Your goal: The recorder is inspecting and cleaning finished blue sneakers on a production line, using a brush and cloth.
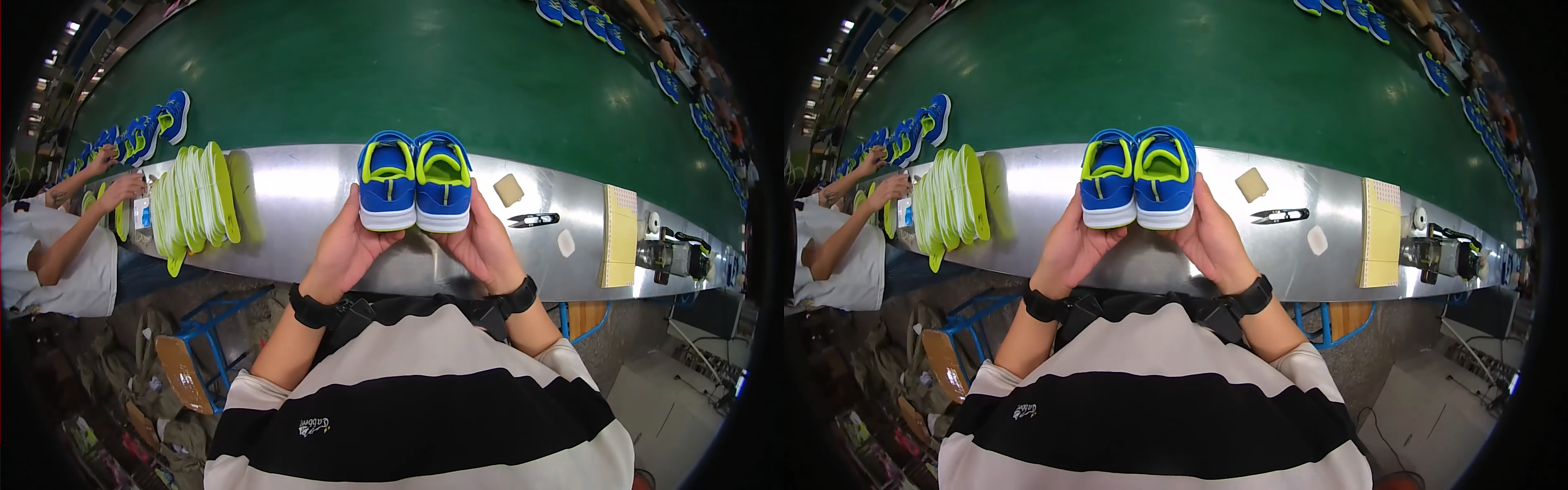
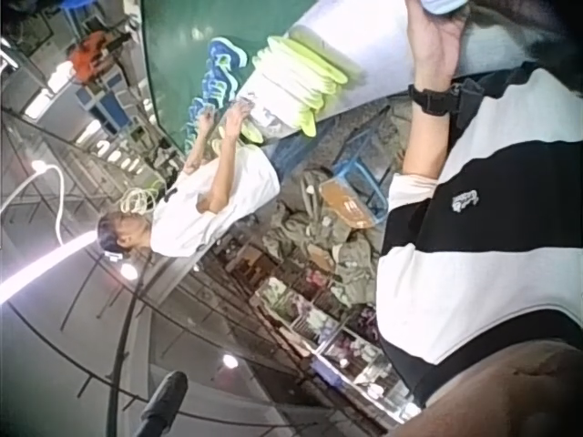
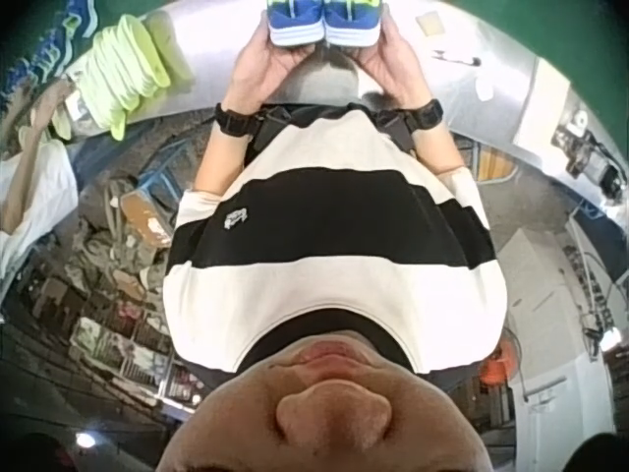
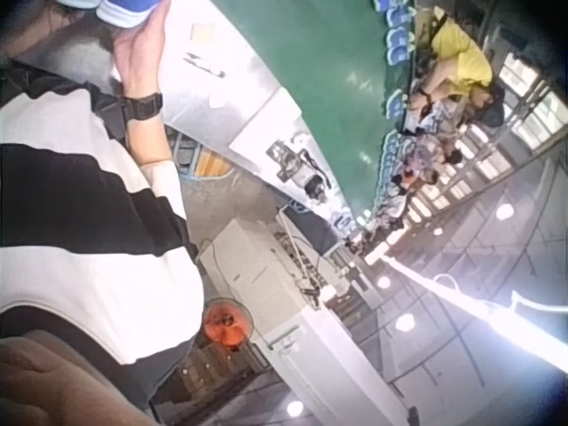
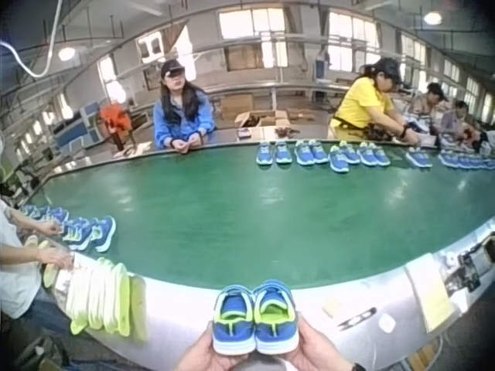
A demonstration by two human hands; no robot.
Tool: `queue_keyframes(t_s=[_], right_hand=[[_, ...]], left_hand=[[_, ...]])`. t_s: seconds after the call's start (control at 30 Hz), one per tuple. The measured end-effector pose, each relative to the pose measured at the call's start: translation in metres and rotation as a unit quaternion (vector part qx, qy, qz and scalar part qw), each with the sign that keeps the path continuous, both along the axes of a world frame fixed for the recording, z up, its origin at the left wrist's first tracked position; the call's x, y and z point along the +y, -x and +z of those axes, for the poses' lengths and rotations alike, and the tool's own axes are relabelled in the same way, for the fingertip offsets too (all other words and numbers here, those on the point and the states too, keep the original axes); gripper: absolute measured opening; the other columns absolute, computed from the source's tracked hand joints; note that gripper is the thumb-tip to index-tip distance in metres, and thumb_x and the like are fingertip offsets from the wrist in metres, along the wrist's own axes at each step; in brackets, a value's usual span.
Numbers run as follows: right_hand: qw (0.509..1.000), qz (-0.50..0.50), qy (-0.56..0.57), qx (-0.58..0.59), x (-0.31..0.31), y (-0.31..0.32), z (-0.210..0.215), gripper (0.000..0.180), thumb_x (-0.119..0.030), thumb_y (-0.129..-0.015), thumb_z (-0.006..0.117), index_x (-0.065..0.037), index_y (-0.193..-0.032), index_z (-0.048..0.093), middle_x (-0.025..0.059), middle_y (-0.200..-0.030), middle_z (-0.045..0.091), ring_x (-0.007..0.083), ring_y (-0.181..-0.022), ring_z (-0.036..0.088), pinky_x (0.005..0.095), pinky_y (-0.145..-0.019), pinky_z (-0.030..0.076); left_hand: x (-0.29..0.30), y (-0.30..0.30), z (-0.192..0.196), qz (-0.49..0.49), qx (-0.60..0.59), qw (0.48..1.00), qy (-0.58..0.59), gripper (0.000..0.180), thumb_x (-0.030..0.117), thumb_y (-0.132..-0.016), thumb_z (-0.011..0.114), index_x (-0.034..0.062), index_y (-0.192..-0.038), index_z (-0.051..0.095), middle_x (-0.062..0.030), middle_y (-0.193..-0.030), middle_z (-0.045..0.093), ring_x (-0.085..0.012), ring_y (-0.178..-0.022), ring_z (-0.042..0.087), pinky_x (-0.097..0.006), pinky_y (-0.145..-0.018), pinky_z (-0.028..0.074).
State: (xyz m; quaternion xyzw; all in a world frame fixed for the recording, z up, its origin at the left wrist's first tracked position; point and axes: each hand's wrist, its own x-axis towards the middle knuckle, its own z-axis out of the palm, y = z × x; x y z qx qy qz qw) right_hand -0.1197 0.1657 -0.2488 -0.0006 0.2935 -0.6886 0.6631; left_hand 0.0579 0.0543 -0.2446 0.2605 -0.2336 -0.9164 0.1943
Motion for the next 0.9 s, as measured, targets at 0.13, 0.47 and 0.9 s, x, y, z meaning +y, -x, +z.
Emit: queue_keyframes(t_s=[0.13, 0.47, 0.9], right_hand=[[1.000, -0.021, 0.014, 0.000, -0.004, 0.001, 0.001, 0.048, -0.041, -0.104, 0.033, -0.008, -0.138, 0.041, 0.0091, -0.132, 0.053, 0.0231, -0.121, 0.053, 0.0403, -0.103, 0.043], [0.672, -0.009, -0.040, 0.739, 0.011, 0.039, -0.008, 0.041, -0.007, -0.081, 0.068, -0.007, -0.121, 0.058, 0.0087, -0.107, 0.059, 0.0205, -0.096, 0.054, 0.0325, -0.084, 0.045], [0.125, 0.161, 0.326, 0.923, -0.090, 0.011, 0.041, 0.011, -0.017, -0.074, 0.063, -0.011, -0.082, 0.061, 0.0012, -0.081, 0.054, 0.0184, -0.086, 0.051, 0.0334, -0.080, 0.038]], left_hand=[[0.000, 0.007, 0.015, 0.023, -0.060, 0.997, 0.035, 0.048, 0.044, -0.104, 0.027, 0.0082, -0.132, 0.045, -0.0087, -0.124, 0.057, -0.0220, -0.107, 0.059, -0.038, -0.087, 0.052], [-0.009, -0.040, -0.055, 0.014, -0.328, 0.805, 0.494, 0.036, 0.005, -0.093, 0.054, 0.0019, -0.129, 0.053, -0.0066, -0.103, 0.056, -0.0108, -0.073, 0.050, -0.023, -0.068, 0.044], [-0.009, -0.047, -0.067, 0.129, -0.266, 0.893, 0.340, 0.027, 0.011, -0.097, 0.054, -0.0046, -0.119, 0.056, -0.0064, -0.093, 0.065, -0.0089, -0.071, 0.061, -0.022, -0.061, 0.050]])
